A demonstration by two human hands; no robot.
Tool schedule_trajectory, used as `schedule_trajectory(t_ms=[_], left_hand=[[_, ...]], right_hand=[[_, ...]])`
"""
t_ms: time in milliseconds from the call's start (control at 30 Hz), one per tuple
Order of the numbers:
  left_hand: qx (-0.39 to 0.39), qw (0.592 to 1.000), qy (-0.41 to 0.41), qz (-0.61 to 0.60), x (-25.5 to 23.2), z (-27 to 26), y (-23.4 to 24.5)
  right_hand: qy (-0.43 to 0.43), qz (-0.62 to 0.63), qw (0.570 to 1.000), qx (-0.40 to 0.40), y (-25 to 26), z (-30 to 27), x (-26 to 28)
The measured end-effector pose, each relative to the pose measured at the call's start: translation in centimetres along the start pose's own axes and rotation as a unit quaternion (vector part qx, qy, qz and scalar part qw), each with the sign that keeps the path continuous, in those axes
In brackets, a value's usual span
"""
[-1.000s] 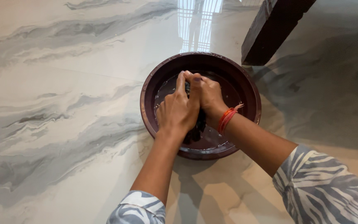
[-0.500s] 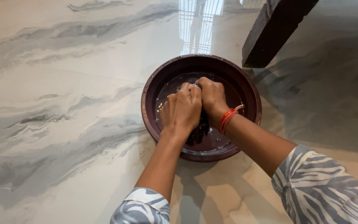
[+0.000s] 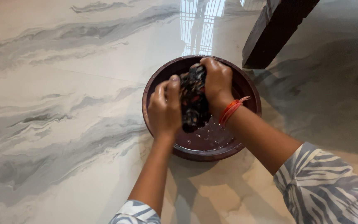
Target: The person washes a dark patterned cloth by hand on a marble floor. They rub and press the cloth against the floor, then dip it into a brown basin of water to rinse and wring it out before returning it to the floor to continue scrubbing.
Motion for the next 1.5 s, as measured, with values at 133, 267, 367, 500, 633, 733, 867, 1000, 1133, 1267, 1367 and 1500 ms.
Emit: schedule_trajectory(t_ms=[133,267,367,500,633,733,867,1000,1133,1267,1367,1500], left_hand=[[0.148,0.953,0.162,-0.208,1.9,-0.9,0.5],[0.258,0.823,0.291,-0.414,0.2,-3.4,0.8],[0.255,0.782,0.282,-0.495,-1.1,-2.9,0.7],[0.296,0.736,0.27,-0.546,-0.2,-1.6,-0.4],[0.273,0.75,0.298,-0.524,1.0,-0.9,-1.7],[0.239,0.744,0.334,-0.526,1.5,-0.4,-1.8],[0.174,0.768,0.329,-0.521,1.3,-0.4,-2.1],[0.167,0.792,0.325,-0.488,1.3,-0.5,-2.1],[0.19,0.785,0.321,-0.494,1.5,-0.1,-2.4],[0.207,0.782,0.325,-0.49,1.6,-0.2,-2.5],[0.214,0.787,0.322,-0.481,1.2,-0.5,-2.2],[0.173,0.813,0.303,-0.467,-0.1,-0.8,-1.5]], right_hand=[[-0.026,0.071,0.995,-0.062,0.3,1.0,1.7],[-0.018,0.104,0.993,-0.055,-0.2,0.5,1.4],[0.019,0.051,0.998,-0.014,-0.4,-0.7,0.8],[0.03,0.022,0.998,0.047,-0.5,-2.2,0.9],[0.028,-0.027,0.997,0.061,-1.2,-2.5,1.1],[-0.004,-0.056,0.997,0.049,-1.4,-2.8,0.9],[-0.049,-0.033,0.998,0.022,-1.1,-3.0,0.7],[-0.066,-0.019,0.998,0.014,-0.9,-2.7,0.1],[-0.058,-0.021,0.998,0.01,-0.4,-2.1,-1.3],[-0.035,0.002,0.999,0.013,0.2,-1.6,-2.8],[-0.037,0.017,0.999,-0.001,0.5,-1.4,-3.4],[-0.061,0.039,0.997,0.002,0.3,-1.4,-2.5]])
Point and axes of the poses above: each hand's wrist, its own z-axis towards the middle knuckle, its own y-axis out of the back of the hand, x = y × z, the point moved 1 cm from there along z, towards the middle knuckle, and after that the axes turned 15 degrees about y, right-handed, at the moved point
